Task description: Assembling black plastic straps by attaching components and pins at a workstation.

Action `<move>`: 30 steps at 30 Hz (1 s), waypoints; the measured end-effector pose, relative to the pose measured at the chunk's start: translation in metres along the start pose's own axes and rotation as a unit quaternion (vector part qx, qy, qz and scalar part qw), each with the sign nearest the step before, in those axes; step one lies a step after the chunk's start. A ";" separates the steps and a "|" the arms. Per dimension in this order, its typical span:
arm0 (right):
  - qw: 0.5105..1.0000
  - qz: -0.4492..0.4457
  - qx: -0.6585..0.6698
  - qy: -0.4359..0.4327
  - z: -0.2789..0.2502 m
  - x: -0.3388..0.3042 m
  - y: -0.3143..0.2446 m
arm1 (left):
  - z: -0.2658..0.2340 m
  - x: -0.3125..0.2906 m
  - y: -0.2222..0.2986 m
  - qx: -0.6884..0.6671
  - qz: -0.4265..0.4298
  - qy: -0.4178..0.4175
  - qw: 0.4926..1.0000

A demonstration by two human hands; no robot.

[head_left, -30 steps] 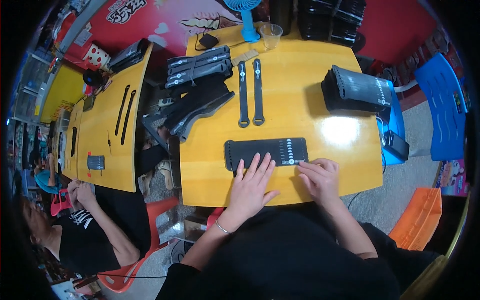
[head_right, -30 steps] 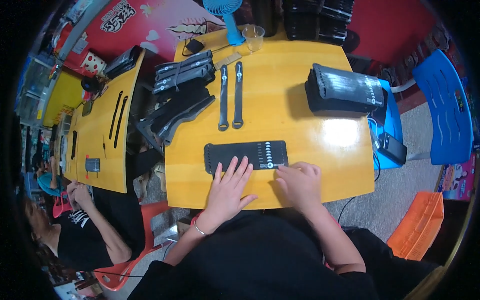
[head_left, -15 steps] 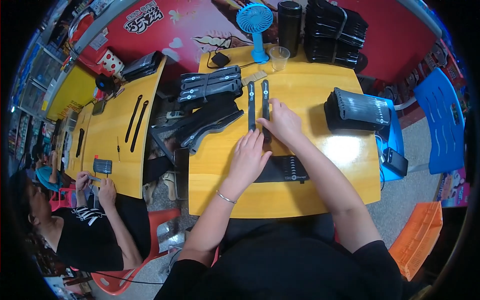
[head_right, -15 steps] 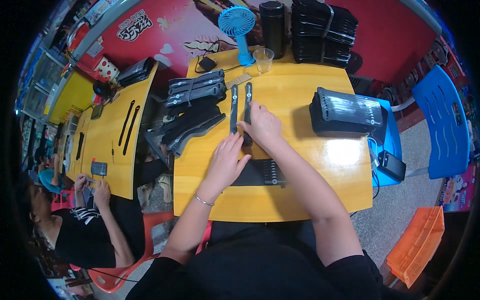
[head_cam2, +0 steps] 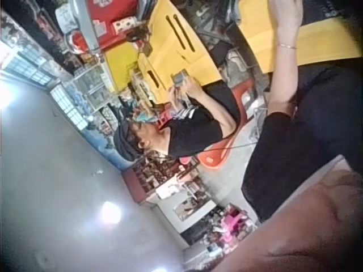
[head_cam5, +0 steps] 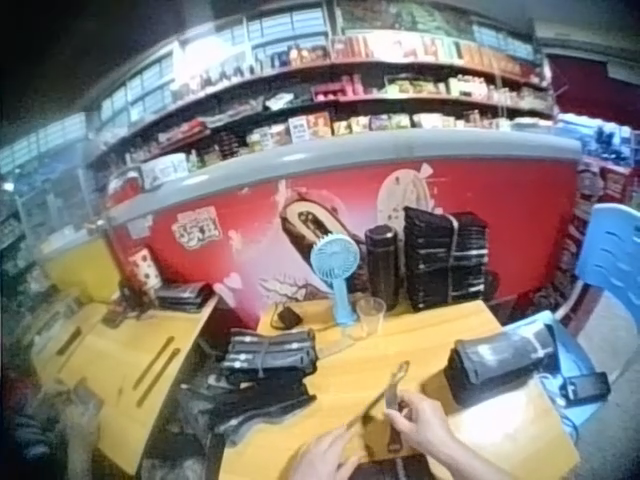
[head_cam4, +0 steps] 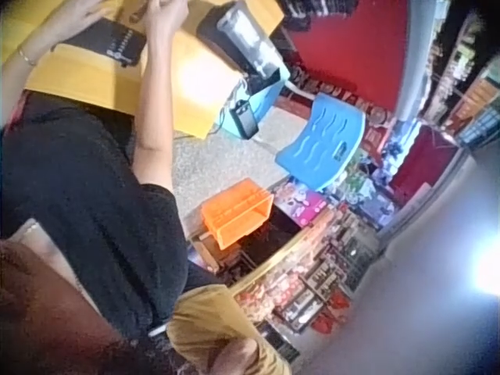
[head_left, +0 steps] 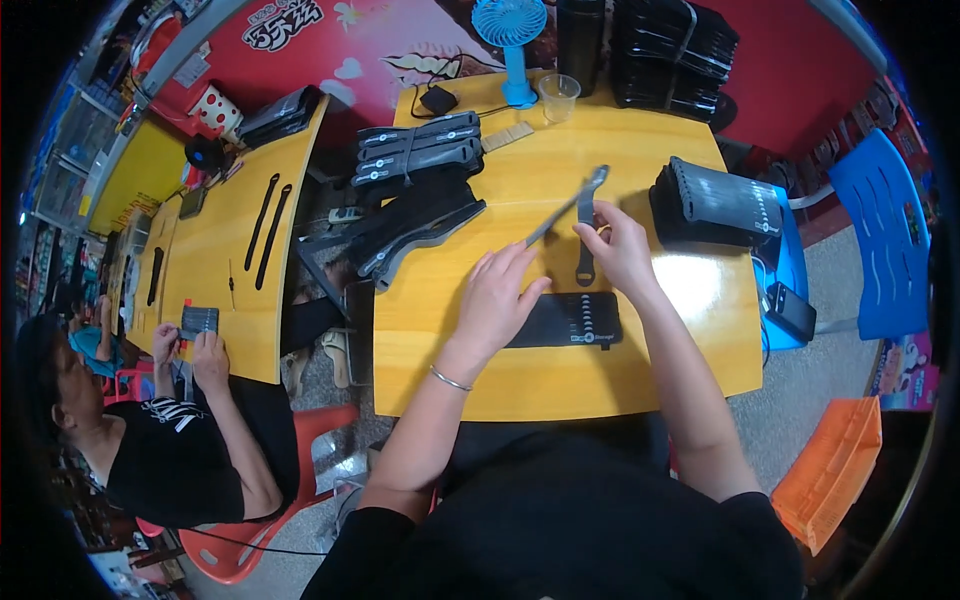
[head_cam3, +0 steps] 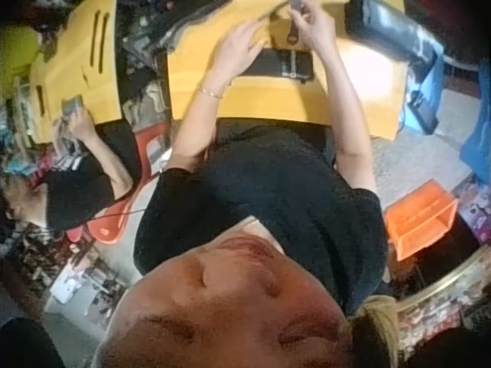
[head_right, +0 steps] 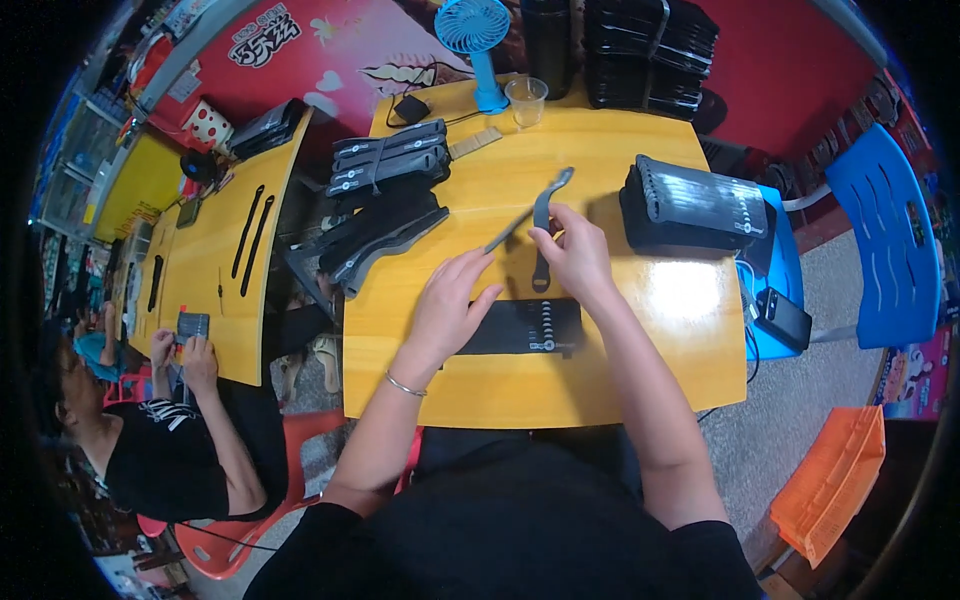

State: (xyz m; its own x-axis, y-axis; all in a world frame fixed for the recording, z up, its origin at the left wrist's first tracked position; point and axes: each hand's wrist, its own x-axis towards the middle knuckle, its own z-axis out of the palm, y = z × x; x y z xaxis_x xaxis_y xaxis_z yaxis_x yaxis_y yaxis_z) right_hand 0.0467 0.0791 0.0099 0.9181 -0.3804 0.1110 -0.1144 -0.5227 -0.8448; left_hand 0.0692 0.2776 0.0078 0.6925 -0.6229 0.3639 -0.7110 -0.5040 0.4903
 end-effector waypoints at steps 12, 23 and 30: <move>0.957 0.049 0.259 -0.117 -0.022 -0.013 -0.027 | 0.031 0.046 -0.007 -0.042 -0.027 0.041 0.998; 0.926 0.072 0.334 -0.163 -0.083 -0.044 -0.055 | -0.018 0.078 -0.002 -0.486 -0.232 -0.121 0.834; 0.934 0.054 0.085 -0.343 -0.168 -0.085 -0.011 | -0.131 0.015 -0.010 -0.227 -0.142 -0.153 0.951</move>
State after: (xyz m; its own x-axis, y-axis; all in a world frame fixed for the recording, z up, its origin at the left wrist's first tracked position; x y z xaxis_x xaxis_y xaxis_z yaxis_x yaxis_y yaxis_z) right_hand -0.0937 -0.0113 0.0978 0.9383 0.1845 -0.2924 -0.2128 -0.3583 -0.9090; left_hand 0.1027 0.3521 0.1118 0.7317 -0.6799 -0.0483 -0.3257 -0.4111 0.8514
